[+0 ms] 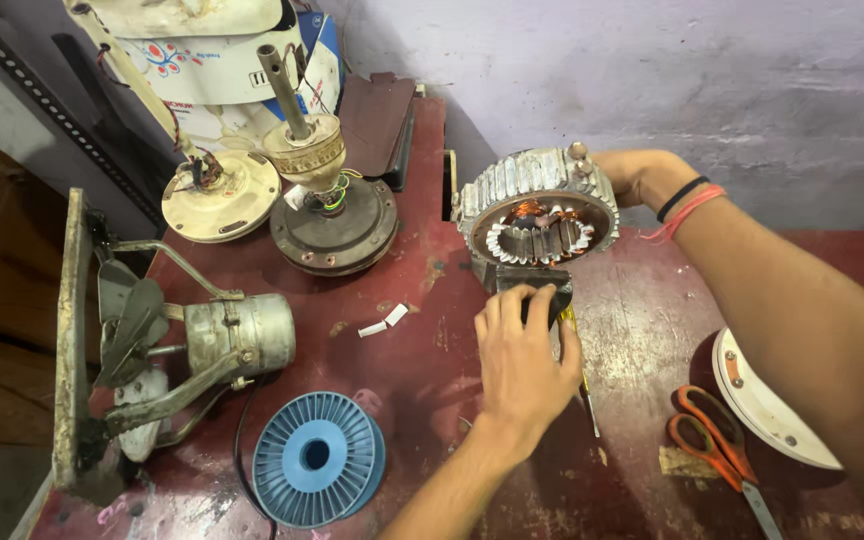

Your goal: The person secures a motor stator in a bench vise and uses a yellow-handled screwdriver to adjust and inspect the copper windings. They then cut a small white insulating strip with scissors and place it into the stator assembly.

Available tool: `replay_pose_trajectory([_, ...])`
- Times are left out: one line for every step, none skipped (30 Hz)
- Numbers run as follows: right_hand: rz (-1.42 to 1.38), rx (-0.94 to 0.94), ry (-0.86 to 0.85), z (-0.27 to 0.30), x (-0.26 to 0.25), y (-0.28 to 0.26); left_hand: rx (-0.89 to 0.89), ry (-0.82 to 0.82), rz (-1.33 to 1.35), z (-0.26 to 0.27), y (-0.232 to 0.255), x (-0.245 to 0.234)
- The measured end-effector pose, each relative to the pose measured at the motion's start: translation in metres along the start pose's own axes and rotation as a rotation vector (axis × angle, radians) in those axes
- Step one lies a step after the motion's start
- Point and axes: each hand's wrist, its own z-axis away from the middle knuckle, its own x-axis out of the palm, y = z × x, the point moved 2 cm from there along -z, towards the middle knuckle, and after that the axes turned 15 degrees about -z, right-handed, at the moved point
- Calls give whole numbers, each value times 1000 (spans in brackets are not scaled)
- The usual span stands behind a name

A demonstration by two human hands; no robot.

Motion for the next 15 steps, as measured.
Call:
replay_pose_trajectory([-40,-20,4,5,5,0,-12,-21,-4,-2,0,1])
replay_pose_trajectory([-79,-40,8,10,11,1,-13,-13,2,-3,0,0])
replay_pose_trajectory([-97,-99,102,15,17,1,-15,-6,8,-4,1,-1])
replay_pose_trajectory([-115,-157,195,23,23,2,-17,1,14,-4,1,-1])
replay_pose_trajectory([-133,-215,288,32,30,4,-13,6,10,-5,1,-2])
replay_pose_trajectory([-251,-359,315,44,38,6,-9,11,6,-7,1,-2])
replay_pose_trajectory([-369,-503,336,55,47,9,-6,17,1,-8,0,-2])
replay_pose_trajectory([-487,-647,355,67,56,14,-14,-4,28,-9,-1,-2])
replay_pose_trajectory([-564,-743,324,79,68,24,-26,-25,52,-8,-3,-3])
replay_pose_trajectory([-642,-838,290,91,79,36,-37,-46,77,-8,-5,-3])
replay_pose_trajectory([-720,-932,256,100,89,45,-40,-53,87,-9,-7,-3])
replay_pose_trajectory([-677,-963,199,103,97,51,-43,-59,96,-10,-9,-3])
replay_pose_trajectory([-635,-992,144,106,103,57,-47,-67,107,-10,-11,-2])
replay_pose_trajectory([-592,-1019,89,107,106,61,-41,-44,121,-11,-12,-1])
replay_pose_trajectory([-601,-995,39,104,105,61,-34,-21,134,-13,-13,0])
